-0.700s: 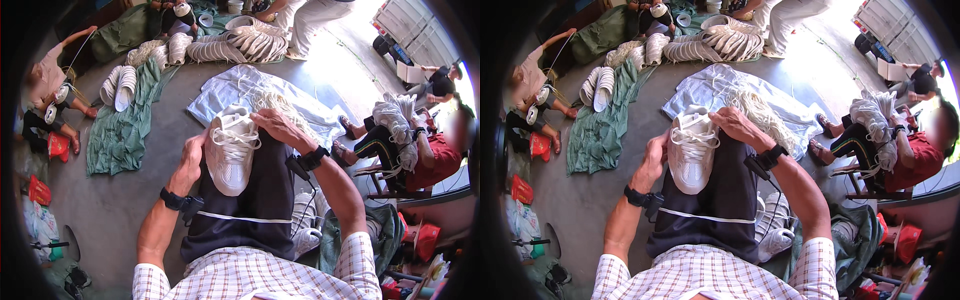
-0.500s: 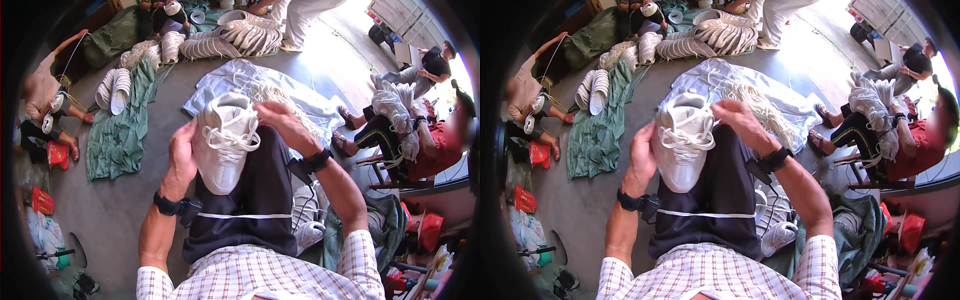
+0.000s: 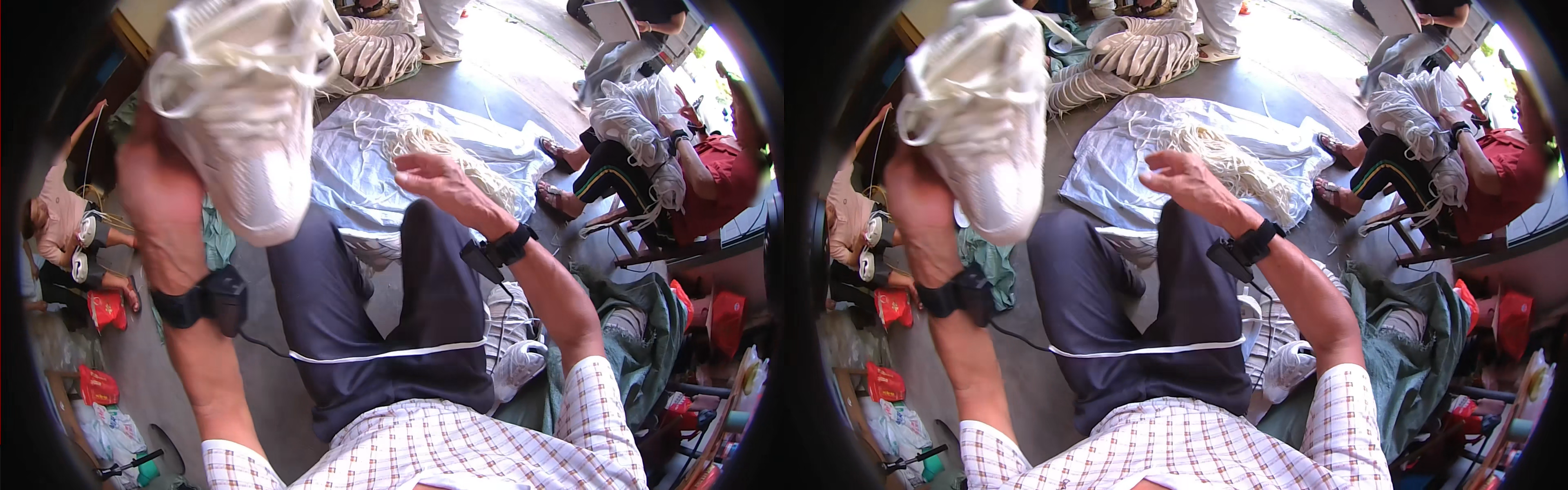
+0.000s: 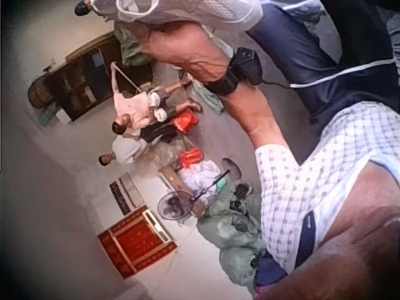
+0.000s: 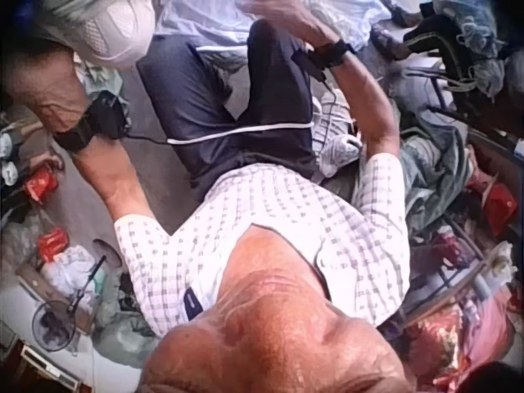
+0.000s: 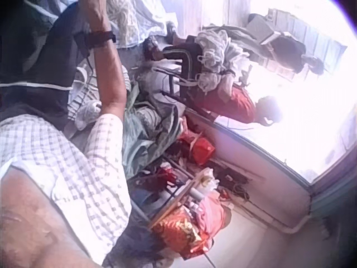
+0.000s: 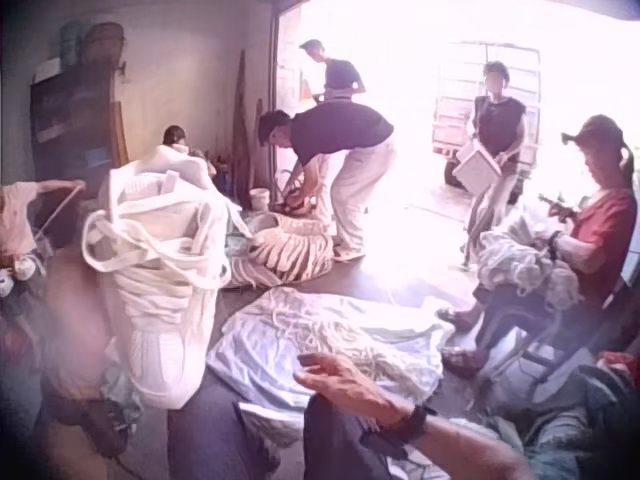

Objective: The recorder is lacing white sneakers while sitting in a workspace with several other workers doing similar assembly tasks.

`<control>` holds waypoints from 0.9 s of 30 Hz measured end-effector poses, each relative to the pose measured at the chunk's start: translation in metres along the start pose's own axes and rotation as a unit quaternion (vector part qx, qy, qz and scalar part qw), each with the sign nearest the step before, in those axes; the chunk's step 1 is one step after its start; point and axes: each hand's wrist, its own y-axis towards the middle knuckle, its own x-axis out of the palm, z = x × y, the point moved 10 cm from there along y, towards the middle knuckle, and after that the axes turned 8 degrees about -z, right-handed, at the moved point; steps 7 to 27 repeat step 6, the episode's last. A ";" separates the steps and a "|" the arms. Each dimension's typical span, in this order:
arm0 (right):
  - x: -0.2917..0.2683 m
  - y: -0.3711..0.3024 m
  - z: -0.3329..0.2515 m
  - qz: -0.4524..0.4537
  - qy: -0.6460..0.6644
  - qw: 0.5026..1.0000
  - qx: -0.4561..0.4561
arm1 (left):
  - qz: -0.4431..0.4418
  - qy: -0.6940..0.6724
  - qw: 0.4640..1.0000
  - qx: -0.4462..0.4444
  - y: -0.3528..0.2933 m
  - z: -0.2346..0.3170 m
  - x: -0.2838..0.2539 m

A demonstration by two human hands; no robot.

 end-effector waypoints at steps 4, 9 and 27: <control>0.027 0.005 0.027 -0.071 -0.245 0.966 0.050 | -0.307 -0.018 0.951 -0.030 0.035 0.051 0.064; 0.053 0.010 0.030 -0.134 -0.343 0.927 0.063 | -0.586 -0.101 0.793 -0.135 0.029 0.072 0.067; 0.053 0.010 0.030 -0.134 -0.343 0.927 0.063 | -0.586 -0.101 0.793 -0.135 0.029 0.072 0.067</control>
